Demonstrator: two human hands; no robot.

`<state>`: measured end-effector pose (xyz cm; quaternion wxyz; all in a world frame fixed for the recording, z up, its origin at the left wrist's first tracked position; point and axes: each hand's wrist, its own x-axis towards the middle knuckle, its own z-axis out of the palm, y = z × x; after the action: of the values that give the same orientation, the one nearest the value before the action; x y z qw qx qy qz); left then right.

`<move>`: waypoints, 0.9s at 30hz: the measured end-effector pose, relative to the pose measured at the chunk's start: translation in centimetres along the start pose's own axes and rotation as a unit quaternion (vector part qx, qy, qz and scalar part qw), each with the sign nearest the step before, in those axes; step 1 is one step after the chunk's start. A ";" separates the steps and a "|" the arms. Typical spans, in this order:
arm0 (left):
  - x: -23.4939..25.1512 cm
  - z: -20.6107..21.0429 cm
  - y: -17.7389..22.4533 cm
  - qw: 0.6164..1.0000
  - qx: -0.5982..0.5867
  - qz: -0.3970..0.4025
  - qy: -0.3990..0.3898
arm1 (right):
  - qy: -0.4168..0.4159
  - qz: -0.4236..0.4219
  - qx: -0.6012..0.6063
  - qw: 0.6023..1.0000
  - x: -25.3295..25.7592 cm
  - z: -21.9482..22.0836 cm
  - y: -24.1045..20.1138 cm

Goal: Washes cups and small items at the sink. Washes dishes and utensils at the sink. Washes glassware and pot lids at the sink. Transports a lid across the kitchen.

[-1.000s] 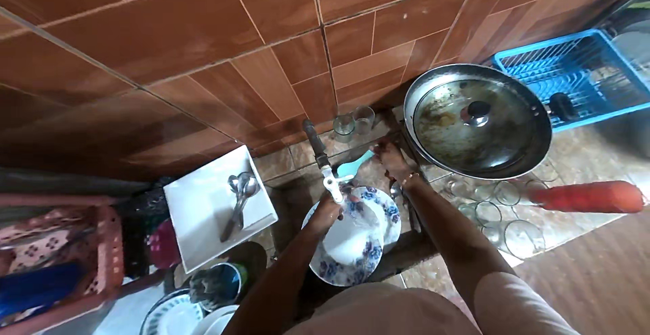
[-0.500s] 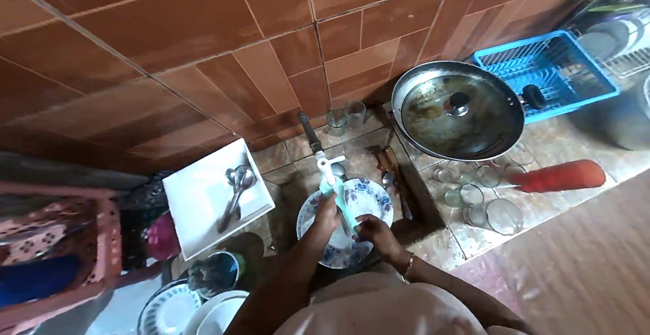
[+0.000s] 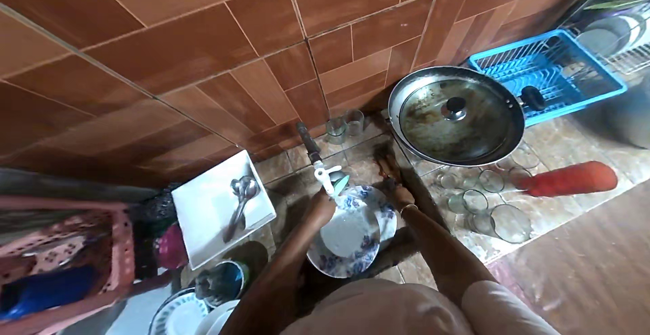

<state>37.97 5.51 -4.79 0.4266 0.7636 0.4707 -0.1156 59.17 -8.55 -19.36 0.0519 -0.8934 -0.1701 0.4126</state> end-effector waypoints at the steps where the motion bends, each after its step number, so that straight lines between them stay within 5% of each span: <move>1: -0.5 -1.1 -0.6 1.000 0.024 0.007 0.012 | -0.001 -0.002 -0.013 1.000 0.3 0.1 -0.4; 6: -3.1 -8.0 -5.3 0.981 -0.040 -0.053 0.184 | -0.003 -0.028 0.010 1.000 2.1 -0.1 -1.3; 12: -1.5 -13.5 -11.5 0.921 -0.118 -0.125 0.349 | 0.049 -0.140 -0.167 0.975 0.7 -3.1 -3.7; 16: 1.7 -13.6 -16.6 0.924 -0.106 -0.154 0.334 | 0.102 -0.193 -0.179 0.959 -0.1 -3.3 -5.3; 21: 2.2 -13.5 -17.4 0.950 -0.050 -0.166 0.260 | 0.039 -0.160 -0.150 0.975 1.8 -2.1 -4.6; 27: -3.1 -12.1 -11.9 0.966 0.012 0.009 0.258 | 0.018 -0.139 -0.140 0.980 3.5 -0.9 -4.8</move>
<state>23.89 15.11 -2.03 0.2820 0.7770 0.5566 0.0834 60.70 -2.77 -20.14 -0.0140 -0.8669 -0.3479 0.3568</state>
